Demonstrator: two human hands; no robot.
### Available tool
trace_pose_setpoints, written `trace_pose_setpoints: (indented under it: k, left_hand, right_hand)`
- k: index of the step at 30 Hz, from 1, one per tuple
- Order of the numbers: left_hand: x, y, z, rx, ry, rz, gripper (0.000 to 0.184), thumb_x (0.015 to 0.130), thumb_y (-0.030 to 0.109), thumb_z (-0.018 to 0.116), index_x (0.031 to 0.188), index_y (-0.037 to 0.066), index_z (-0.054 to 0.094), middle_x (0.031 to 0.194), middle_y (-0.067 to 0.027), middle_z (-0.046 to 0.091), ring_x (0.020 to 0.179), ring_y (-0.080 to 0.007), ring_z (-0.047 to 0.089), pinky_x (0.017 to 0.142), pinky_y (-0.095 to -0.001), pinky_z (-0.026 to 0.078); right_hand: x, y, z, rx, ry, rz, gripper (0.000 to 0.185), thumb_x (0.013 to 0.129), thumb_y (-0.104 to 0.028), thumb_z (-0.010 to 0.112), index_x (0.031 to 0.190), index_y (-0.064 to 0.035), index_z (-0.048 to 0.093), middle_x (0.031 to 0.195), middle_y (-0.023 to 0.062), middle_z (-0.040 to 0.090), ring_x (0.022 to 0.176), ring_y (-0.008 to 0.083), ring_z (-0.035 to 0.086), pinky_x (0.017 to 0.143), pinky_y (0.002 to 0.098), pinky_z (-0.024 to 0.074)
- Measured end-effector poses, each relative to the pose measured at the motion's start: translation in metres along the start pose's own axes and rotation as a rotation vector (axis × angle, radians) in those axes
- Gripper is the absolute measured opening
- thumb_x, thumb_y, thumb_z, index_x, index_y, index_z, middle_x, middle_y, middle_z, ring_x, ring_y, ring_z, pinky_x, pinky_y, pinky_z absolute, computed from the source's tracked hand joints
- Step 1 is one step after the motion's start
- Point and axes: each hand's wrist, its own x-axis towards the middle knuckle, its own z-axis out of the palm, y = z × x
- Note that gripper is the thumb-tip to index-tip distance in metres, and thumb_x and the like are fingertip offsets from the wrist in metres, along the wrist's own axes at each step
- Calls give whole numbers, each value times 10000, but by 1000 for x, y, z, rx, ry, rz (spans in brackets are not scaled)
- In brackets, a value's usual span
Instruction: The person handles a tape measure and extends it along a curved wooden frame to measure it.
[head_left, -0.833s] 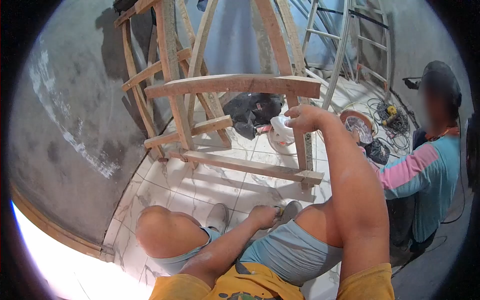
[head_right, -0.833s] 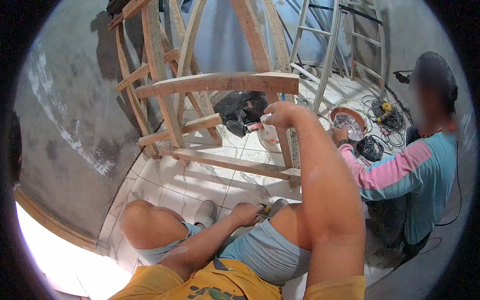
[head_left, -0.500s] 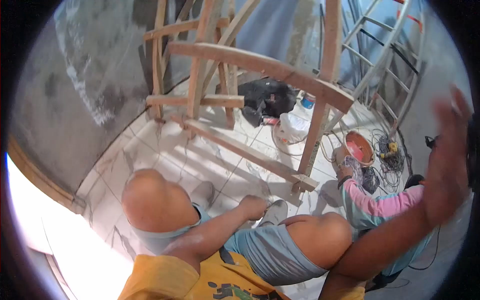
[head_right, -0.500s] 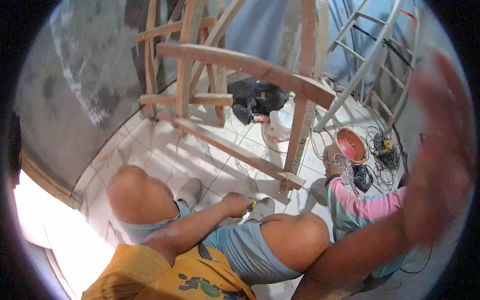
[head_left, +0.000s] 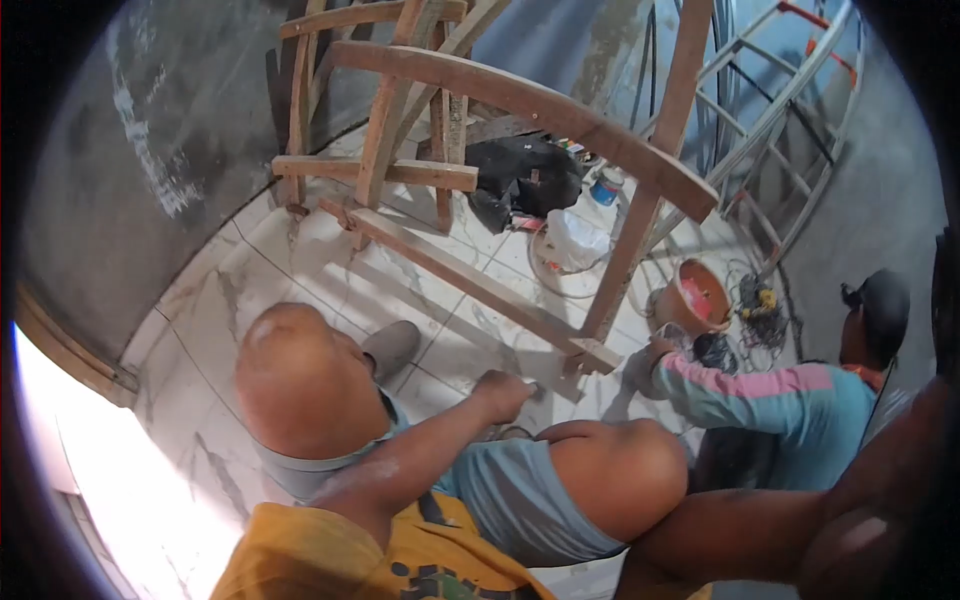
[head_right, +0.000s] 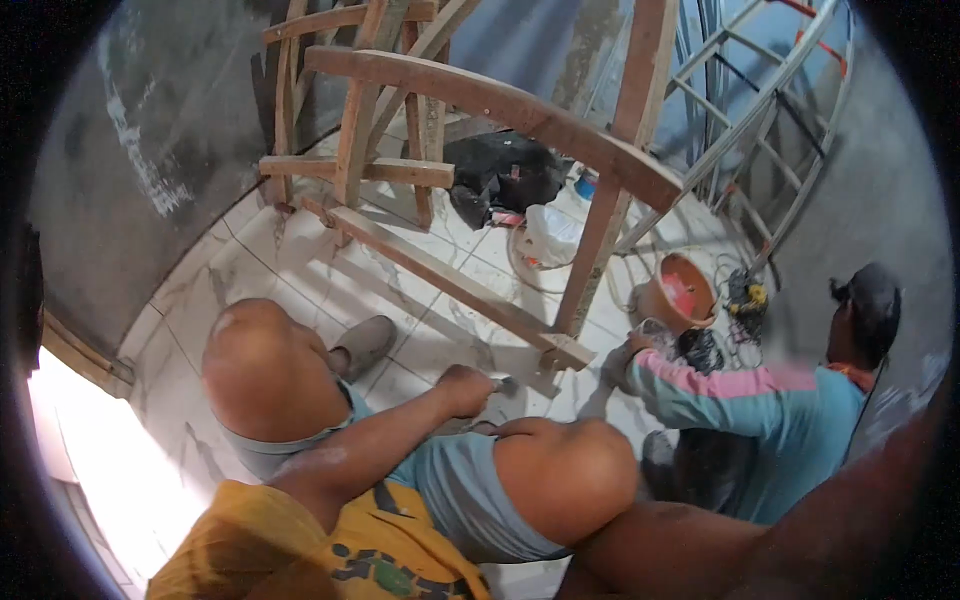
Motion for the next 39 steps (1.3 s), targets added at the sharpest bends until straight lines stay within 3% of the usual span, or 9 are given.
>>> trace_pose_setpoints:
  k: [11,14,16,17,19,20,30,31,39]
  left_hand:
    - [25,-31,-45,-19,-121,-244,486,825,239,678,1309,191,686,1288,-160,699,1199,-337,673,998,-494,537]
    - [38,-38,-69,-94,21,-215,278,829,236,735,1050,73,780,1151,-157,752,1097,-328,721,894,-479,581]
    - [56,-36,-88,161,-312,-20,278,860,266,741,1044,63,795,1124,-126,771,991,-313,748,843,-465,591]
    - [64,-32,-103,158,-309,-26,278,860,266,741,1044,63,795,1124,-126,771,991,-313,748,843,-465,591]
    - [78,-22,-151,-36,-538,-241,318,877,311,750,1072,65,799,1078,-117,783,894,-269,750,819,-450,590]
    - [82,-20,-171,-66,-435,-263,338,864,331,766,1037,44,799,1020,-115,787,848,-244,742,790,-446,587]
    - [-20,52,-452,-142,355,210,232,877,154,690,1064,32,750,888,-85,715,774,-177,657,681,-331,533]
    - [-30,50,-462,-199,518,358,228,892,162,686,1071,31,742,896,-66,703,782,-166,651,692,-315,525]
    - [-60,25,-430,-604,858,509,284,939,138,674,1212,59,682,903,-33,686,817,-90,632,753,-271,528]
  right_hand:
    - [-44,38,-16,-194,212,44,565,1048,-374,426,1507,-45,408,1631,198,338,1476,347,389,1232,458,291]
    - [-3,71,10,-203,257,109,583,1051,-386,402,1484,1,455,1619,188,382,1470,329,407,1233,435,298]
    - [1,96,0,-204,301,104,603,1054,-394,386,1469,32,487,1612,181,411,1466,316,419,1233,419,302]
    - [62,64,41,614,-89,-227,529,1070,-275,376,1500,27,440,1616,187,401,1454,320,442,1242,423,308]
    - [75,100,78,-244,50,-404,398,1022,-236,529,1303,15,654,1470,196,573,1371,313,549,1157,441,420]
    - [73,104,114,-12,193,-226,292,964,-133,665,1231,-23,708,1187,130,714,1063,223,688,918,362,546]
    - [24,184,200,611,-452,979,614,1045,-514,579,1496,-101,522,1262,73,658,1108,172,638,922,352,516]
    - [19,191,207,749,-386,961,747,920,-551,737,1471,-86,543,1175,81,700,1053,194,635,929,313,499]
    - [32,182,256,469,-443,571,507,891,-273,778,1261,44,638,1127,184,717,1023,260,669,957,388,507]
